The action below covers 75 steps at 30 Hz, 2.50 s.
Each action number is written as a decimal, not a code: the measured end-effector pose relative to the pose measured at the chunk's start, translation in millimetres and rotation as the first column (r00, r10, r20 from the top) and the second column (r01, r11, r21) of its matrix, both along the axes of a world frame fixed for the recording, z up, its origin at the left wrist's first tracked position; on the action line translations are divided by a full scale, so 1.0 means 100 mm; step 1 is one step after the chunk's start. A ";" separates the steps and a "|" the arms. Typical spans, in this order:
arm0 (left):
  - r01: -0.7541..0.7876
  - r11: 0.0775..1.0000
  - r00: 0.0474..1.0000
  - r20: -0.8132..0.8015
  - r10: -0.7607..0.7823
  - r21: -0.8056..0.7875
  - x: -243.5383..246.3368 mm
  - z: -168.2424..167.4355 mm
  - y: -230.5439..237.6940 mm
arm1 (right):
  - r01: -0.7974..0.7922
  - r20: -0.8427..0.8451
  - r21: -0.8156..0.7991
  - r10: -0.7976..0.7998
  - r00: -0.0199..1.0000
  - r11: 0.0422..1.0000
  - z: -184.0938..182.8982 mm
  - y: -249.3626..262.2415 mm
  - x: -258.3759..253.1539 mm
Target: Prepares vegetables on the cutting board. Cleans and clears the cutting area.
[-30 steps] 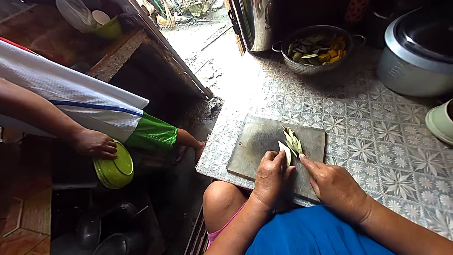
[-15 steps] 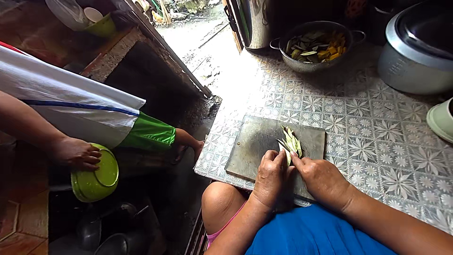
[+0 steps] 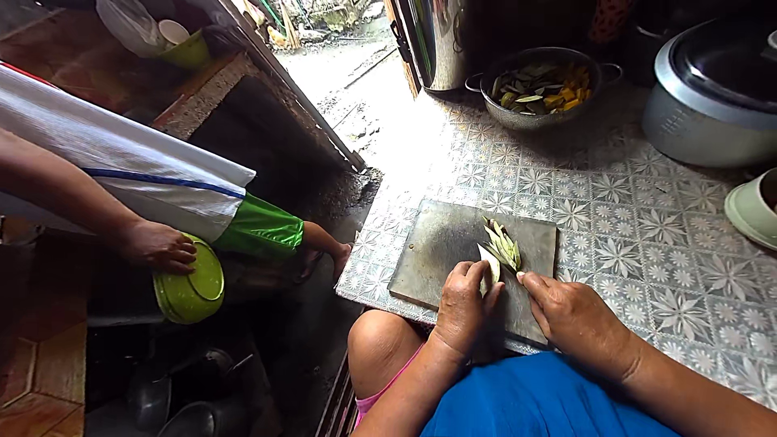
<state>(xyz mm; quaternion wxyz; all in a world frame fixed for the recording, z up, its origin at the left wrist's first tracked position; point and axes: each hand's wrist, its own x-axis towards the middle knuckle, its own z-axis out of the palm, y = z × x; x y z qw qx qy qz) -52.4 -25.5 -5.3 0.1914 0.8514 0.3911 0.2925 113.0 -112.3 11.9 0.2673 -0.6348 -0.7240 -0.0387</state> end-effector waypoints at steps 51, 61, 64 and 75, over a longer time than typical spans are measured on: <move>0.017 0.997 0.997 0.077 -0.012 -0.069 -0.10 0.02 -0.02 | 0.002 0.006 -0.068 -0.002 1.000 0.998 -0.15 0.07 -0.16; 0.009 1.000 0.999 0.046 -0.010 0.025 -0.08 -0.03 -0.05 | 0.024 0.061 -0.172 -0.014 0.998 0.985 0.02 -0.02 -0.17; 0.043 0.999 0.999 0.030 -0.043 0.015 -0.07 -0.01 -0.04 | 0.025 0.066 -0.204 -0.012 0.998 0.979 0.06 0.09 -0.19; -0.031 0.999 0.996 0.087 0.028 0.027 -0.15 -0.05 -0.01 | -0.017 -0.065 -0.165 0.006 0.998 0.986 -0.04 0.11 -0.05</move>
